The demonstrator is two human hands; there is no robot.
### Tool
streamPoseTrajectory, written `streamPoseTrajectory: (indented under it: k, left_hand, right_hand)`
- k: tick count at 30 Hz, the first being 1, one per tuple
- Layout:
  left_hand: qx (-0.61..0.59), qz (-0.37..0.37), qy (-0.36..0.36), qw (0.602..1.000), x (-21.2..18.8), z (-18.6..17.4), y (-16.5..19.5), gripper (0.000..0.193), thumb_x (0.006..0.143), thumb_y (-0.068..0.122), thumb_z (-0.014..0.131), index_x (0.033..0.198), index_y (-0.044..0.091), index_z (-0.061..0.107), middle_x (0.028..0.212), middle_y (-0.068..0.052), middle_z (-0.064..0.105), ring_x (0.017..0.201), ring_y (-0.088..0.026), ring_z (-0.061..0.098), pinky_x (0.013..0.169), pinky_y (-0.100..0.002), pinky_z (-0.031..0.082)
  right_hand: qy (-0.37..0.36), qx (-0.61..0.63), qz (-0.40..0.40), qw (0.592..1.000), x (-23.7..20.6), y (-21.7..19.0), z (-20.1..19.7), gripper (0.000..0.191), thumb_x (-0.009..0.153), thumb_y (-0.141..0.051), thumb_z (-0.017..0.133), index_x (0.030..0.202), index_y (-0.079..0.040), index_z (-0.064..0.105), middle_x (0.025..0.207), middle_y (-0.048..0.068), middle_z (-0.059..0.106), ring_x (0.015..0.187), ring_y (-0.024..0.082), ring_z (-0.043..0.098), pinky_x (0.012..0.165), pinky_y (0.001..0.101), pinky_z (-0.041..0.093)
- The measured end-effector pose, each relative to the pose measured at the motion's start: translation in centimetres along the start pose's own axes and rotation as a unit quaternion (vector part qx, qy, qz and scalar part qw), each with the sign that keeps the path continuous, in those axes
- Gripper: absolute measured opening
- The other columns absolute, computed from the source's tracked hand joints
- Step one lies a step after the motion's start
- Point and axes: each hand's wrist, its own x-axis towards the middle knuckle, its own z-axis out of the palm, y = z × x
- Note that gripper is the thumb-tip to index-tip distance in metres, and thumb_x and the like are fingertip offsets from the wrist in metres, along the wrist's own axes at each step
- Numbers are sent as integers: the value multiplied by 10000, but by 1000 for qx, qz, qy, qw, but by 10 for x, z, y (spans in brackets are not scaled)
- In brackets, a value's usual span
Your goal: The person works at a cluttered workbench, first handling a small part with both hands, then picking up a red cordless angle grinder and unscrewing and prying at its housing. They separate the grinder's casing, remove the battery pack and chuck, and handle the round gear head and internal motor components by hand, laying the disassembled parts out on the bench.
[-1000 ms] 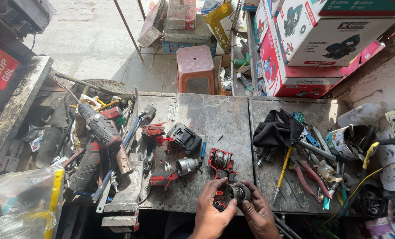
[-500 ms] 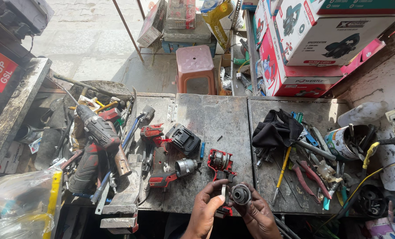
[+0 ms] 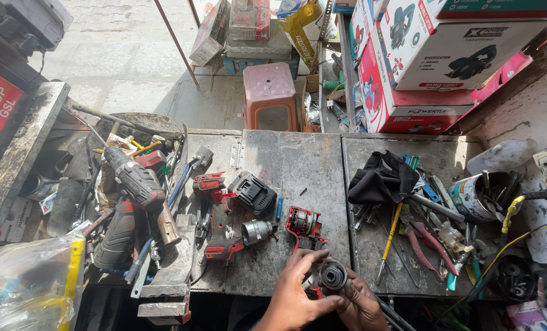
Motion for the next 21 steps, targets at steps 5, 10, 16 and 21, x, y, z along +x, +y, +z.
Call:
streamPoseTrajectory:
  k: [5,10,16,21]
  left_hand:
    - [124,50,-11,991,4,-1,0,656,677,228,903,1267,51,680,1234,-131,604,1190,-297,637,1017,-384,519]
    - [95,22,-17,995,5,-4,3,567,682,198,891,1203,57,717,1172,-98,644,1140,-254,686,993,-356,551]
    - [27,2,-21,999,5,-6,10,550,704,148,889,1218,61,713,1178,-68,666,1143,-194,718,1010,-319,570]
    - [46,15,-10,999,4,-7,11,563,693,129,894,1227,57,732,1154,-62,681,1118,-187,715,968,-310,567]
  right_hand:
    - [24,-10,16,1000,-1,3,7,682,950,-174,662,1488,86,334,1364,203,601,1280,271,598,1081,403,481]
    - [46,-12,19,999,-1,2,6,681,925,-138,677,1493,50,351,1355,177,609,1263,257,605,1063,401,473]
    - [66,-65,22,995,-4,3,2,728,902,-101,708,1529,41,368,1355,175,619,1242,229,609,1060,374,477]
    - [82,-71,17,994,-3,3,6,711,896,-130,709,1508,28,382,1360,150,625,1238,224,616,1041,382,489]
